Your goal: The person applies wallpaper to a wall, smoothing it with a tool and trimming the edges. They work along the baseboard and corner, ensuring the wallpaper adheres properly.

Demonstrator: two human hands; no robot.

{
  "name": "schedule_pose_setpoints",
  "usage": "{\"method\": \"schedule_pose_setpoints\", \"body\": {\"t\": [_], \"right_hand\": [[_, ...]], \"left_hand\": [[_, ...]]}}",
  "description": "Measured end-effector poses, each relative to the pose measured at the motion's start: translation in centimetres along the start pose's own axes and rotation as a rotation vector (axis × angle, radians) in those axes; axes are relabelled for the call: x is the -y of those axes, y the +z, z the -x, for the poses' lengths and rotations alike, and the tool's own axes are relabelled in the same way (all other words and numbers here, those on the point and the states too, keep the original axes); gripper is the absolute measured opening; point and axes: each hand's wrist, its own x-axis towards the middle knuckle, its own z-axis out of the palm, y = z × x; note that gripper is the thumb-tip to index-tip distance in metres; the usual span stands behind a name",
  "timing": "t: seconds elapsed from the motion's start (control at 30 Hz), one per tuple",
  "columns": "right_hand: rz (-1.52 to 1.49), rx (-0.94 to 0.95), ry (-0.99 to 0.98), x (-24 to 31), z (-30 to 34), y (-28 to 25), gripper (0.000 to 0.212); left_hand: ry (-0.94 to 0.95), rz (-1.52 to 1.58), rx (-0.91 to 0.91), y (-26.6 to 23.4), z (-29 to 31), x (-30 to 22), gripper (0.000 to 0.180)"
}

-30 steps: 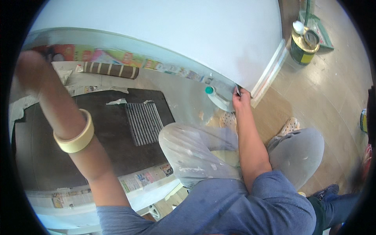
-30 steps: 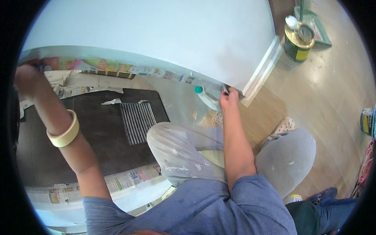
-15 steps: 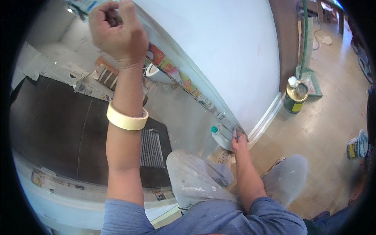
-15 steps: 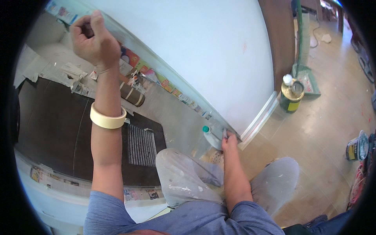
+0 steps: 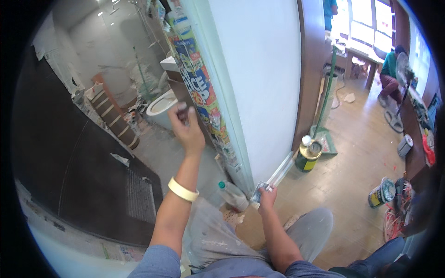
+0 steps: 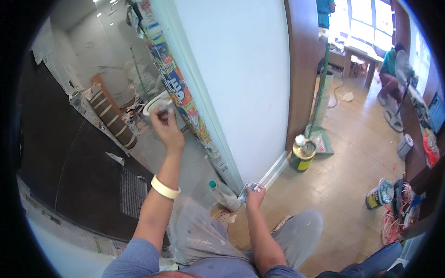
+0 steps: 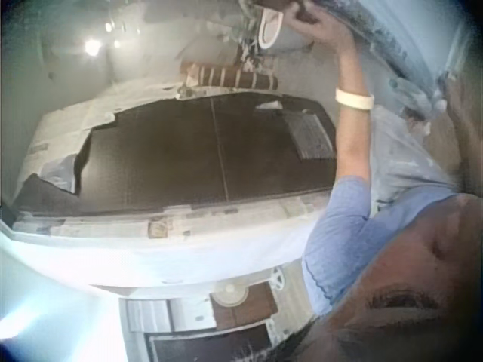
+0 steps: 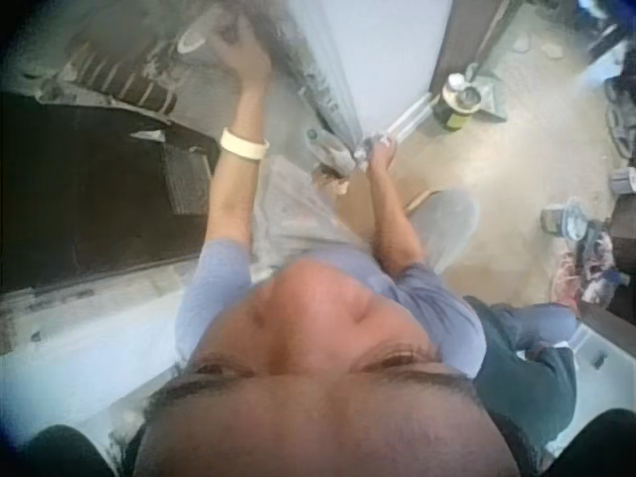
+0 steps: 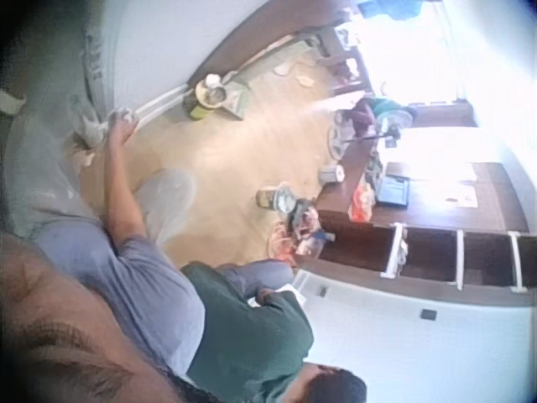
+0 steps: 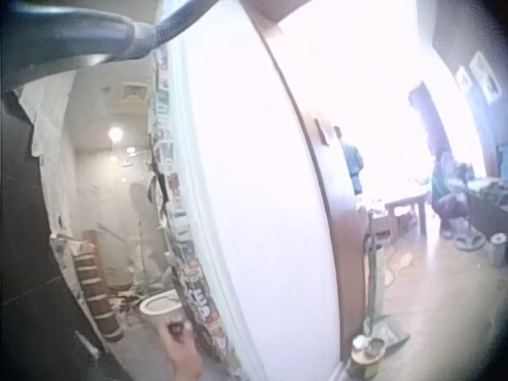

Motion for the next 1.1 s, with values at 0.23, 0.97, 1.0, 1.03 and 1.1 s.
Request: {"method": "schedule_pose_setpoints", "body": {"t": [0.23, 0.97, 1.0, 1.03, 1.1], "right_hand": [[0.026, 0.234, -0.372, 12.2, 3.3, 2.5, 0.015], [0.355, -0.107, -1.752, 35.5, 10.9, 23.4, 0.018], [0.349, -0.117, -1.743, 35.4, 10.5, 23.5, 0.019], [0.342, -0.127, -1.734, 35.5, 10.2, 23.6, 0.020], [0.295, -0.151, -1.779, 36.5, 10.4, 24.3, 0.023]], "left_hand": [[-0.310, 0.046, -0.019, -2.3, 7.7, 6.9, 0.018], [-0.650, 0.247, -0.097, -5.3, 11.7, 11.4, 0.022], [-0.787, 0.301, -0.096, -5.4, 10.6, 8.2, 0.023], [-0.772, 0.301, -0.086, -5.1, 11.0, 8.8, 0.024], [-0.732, 0.310, -0.085, -5.2, 10.9, 9.4, 0.024]]}}
